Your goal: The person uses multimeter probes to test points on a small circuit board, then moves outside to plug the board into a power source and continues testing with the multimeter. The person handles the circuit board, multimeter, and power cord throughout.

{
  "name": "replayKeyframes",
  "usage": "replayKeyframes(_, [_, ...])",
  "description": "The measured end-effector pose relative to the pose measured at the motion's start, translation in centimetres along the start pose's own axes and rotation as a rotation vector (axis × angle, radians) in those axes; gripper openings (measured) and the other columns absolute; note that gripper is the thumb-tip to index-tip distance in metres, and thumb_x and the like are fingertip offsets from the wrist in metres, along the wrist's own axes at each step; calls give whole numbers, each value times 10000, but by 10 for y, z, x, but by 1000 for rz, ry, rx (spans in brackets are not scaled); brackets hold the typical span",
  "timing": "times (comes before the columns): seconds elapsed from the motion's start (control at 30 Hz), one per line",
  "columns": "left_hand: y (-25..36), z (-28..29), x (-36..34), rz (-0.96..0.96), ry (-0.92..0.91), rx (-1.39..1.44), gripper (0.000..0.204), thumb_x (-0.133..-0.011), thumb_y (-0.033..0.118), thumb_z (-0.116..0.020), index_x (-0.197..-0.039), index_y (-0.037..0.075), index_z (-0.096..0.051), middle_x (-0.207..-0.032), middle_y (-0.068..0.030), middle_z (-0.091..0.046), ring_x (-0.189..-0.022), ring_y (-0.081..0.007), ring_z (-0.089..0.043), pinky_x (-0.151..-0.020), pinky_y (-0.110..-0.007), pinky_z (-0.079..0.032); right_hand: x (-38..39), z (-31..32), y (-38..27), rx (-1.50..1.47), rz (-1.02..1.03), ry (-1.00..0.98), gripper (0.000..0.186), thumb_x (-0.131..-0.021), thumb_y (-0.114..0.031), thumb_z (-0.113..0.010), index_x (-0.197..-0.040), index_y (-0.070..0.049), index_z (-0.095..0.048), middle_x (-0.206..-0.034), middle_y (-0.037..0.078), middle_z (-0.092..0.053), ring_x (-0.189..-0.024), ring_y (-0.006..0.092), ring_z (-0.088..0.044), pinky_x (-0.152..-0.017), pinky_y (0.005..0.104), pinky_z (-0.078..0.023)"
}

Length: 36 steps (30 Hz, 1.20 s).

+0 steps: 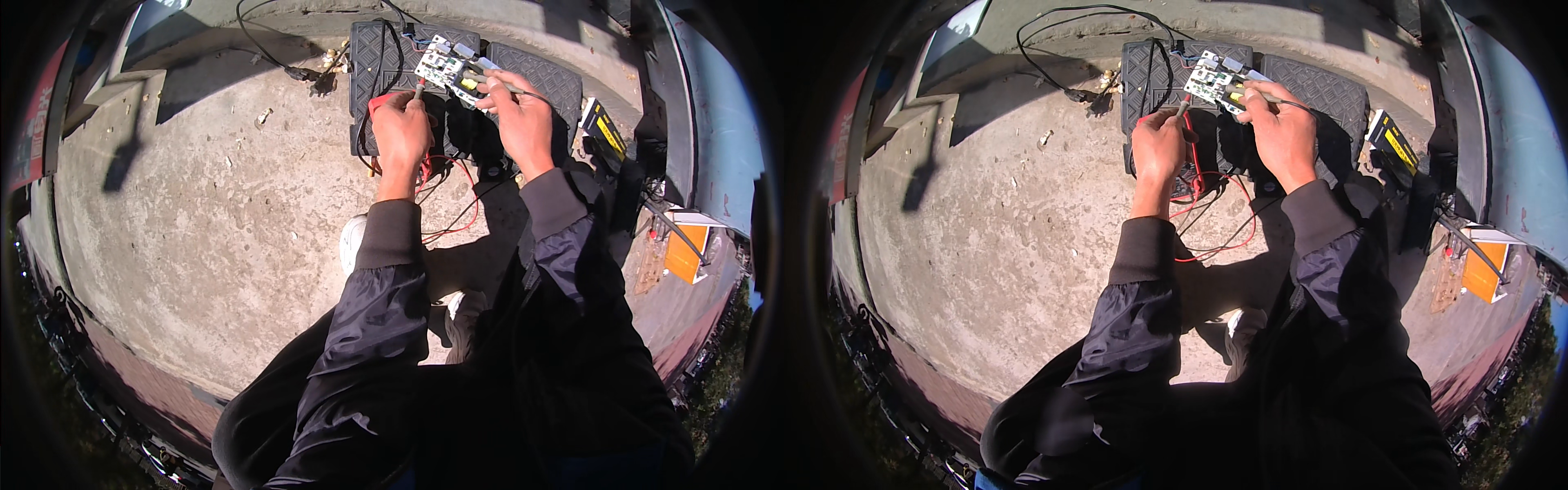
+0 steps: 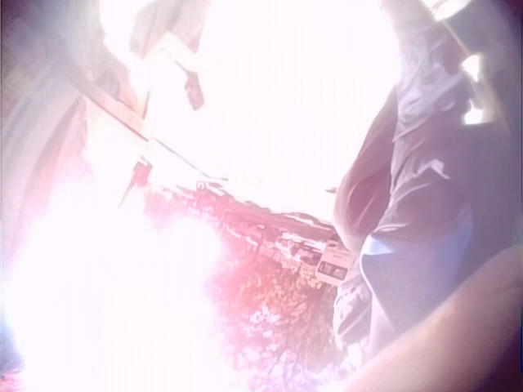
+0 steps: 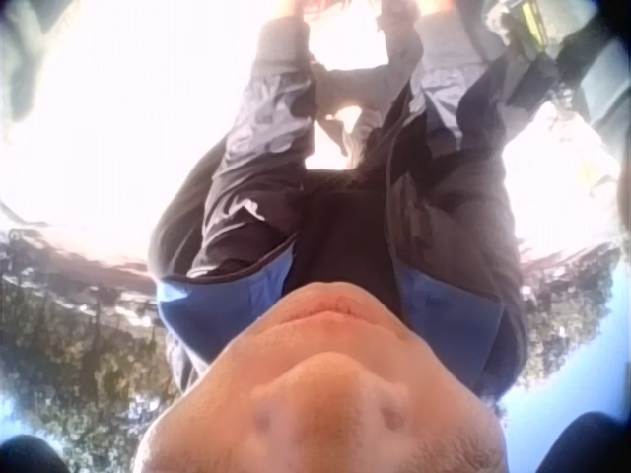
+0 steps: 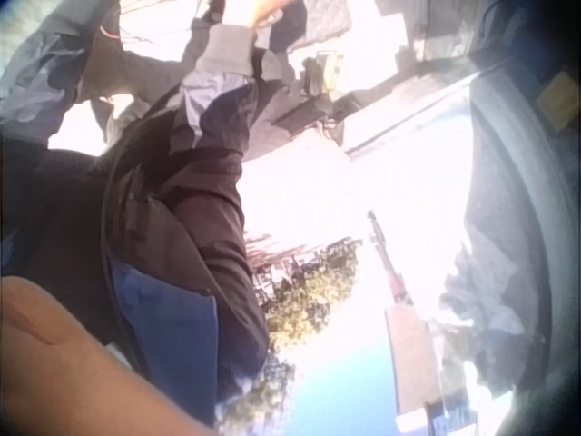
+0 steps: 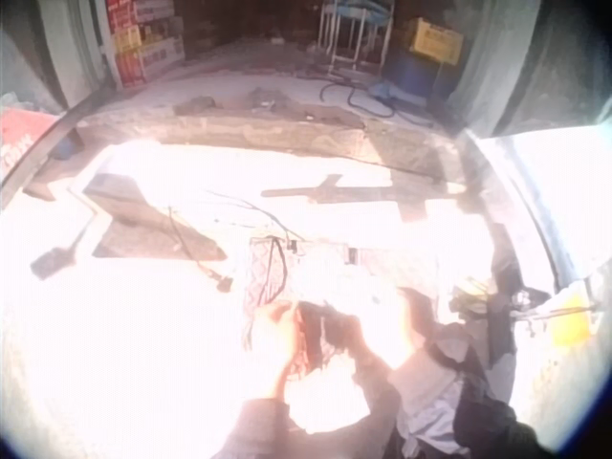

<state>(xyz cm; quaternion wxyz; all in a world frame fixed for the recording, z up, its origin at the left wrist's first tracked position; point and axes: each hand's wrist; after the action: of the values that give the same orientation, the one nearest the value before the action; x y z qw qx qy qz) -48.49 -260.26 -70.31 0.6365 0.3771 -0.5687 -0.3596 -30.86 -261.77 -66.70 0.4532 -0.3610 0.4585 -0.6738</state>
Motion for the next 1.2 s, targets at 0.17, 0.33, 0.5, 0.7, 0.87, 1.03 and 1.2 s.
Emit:
replayKeyframes(0.17, [3,0,2,1,3,-15,344,-995,123,-581,-1225,-104,-700,-693,-110,-714,-526,-156,-652,-518,-332,-508,0,-3,-1,9,-8,-4,294,-1029,-201,-654,-1215,14,-728,-986,114,-802,-813,142,-760,-769,274,-570])
replayKeyframes(0.33, [4,0,3,-29,4,-40,338,-996,119,-577,-1217,-103,-702,-692,-110,-714,-536,-158,-661,-522,-335,-513,0,-3,-2,21,-6,-4,297,-1032,-197,-652,-1224,18,-725,-986,115,-801,-815,144,-762,-767,273,-569])
replayKeyframes(0.5, [-7,-6,-13,-121,42,-99,345,-971,125,-570,-1188,-100,-717,-704,-144,-721,-572,-216,-694,-581,-370,-542,-2,-4,0,41,-8,-59,335,-1077,-223,-617,-1313,8,-675,-1115,126,-792,-867,130,-745,-776,261,-559])
replayKeyframes(0.7, [-17,-13,-39,-165,17,-214,348,-1003,137,-541,-1201,-97,-708,-742,-120,-762,-516,-158,-669,-487,-309,-498,-4,-3,0,72,-7,-64,348,-1076,-218,-617,-1335,10,-667,-1118,125,-792,-866,128,-747,-770,257,-557])
replayKeyframes(0.87, [-11,-16,-36,-111,6,-244,340,-986,134,-536,-1175,-72,-731,-738,-111,-761,-540,-165,-691,-539,-322,-542,-5,-4,2,52,0,-58,352,-1075,-215,-617,-1338,15,-665,-1114,125,-794,-863,131,-748,-770,257,-557])
replayKeyframes(1.03, [-5,-15,-35,-96,2,-217,338,-972,127,-538,-1158,-70,-739,-743,-115,-763,-546,-169,-697,-560,-328,-556,-7,-5,4,74,5,-68,363,-1076,-228,-616,-1343,13,-664,-1119,129,-794,-879,138,-754,-772,263,-558])
replayKeyframes(1.2, [-2,-12,-33,-105,-10,-196,334,-968,119,-531,-1142,-78,-736,-734,-124,-757,-543,-169,-695,-559,-328,-558,-9,-10,4,83,-7,-81,377,-1072,-251,-623,-1346,5,-665,-1114,131,-796,-898,145,-762,-786,267,-559])
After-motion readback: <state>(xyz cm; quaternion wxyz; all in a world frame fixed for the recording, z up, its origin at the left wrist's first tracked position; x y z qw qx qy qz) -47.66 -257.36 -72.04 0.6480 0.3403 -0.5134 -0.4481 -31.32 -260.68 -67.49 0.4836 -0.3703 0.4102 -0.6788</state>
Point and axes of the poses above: each hand's wrist, its own x-axis away from the middle knuckle, its own z-axis out of the back of the hand, y = z × x
